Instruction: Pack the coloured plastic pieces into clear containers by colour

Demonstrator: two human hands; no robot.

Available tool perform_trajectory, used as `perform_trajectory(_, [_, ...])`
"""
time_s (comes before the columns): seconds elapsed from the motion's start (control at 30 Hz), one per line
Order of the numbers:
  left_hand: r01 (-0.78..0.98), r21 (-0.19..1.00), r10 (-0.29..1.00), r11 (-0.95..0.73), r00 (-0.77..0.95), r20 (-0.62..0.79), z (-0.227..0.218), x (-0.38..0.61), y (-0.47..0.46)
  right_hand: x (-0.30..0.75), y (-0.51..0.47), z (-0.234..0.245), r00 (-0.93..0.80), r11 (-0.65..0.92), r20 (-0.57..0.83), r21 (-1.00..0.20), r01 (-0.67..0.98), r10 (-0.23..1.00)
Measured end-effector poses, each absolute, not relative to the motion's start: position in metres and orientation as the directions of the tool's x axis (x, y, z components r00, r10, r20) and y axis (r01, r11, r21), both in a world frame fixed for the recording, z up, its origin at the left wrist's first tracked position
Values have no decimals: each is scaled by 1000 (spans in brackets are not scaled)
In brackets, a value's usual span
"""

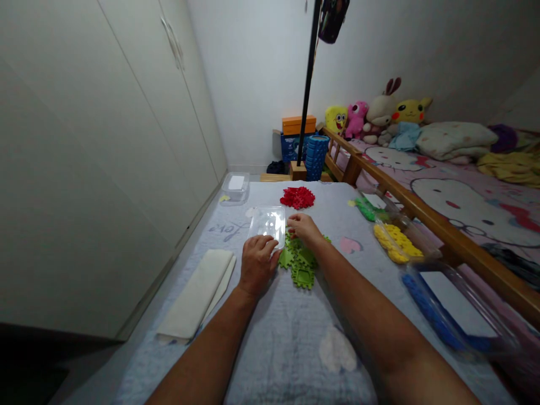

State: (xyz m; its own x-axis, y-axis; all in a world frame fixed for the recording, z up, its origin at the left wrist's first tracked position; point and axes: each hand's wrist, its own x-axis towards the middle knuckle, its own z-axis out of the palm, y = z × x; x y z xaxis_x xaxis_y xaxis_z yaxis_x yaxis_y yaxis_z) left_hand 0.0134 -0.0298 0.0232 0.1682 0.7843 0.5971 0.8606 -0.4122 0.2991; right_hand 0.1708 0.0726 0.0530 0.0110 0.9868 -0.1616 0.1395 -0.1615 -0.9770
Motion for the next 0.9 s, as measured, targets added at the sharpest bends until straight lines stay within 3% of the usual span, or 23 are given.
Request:
perform_trajectory(0.23, [856, 321, 795, -405, 156, 587, 24, 12, -32, 159, 126, 52, 31, -89, -84, -966, 244, 996])
perform_trajectory(0.6, [853, 330, 806, -405, 162, 570, 24, 11, -32, 162, 132, 61, 23, 73, 86, -938, 340, 996])
perform_trajectory(0.9, [837, 385, 851, -390, 167, 498, 27, 8, -30, 162, 119, 73, -48, 1, -9, -979, 202, 999])
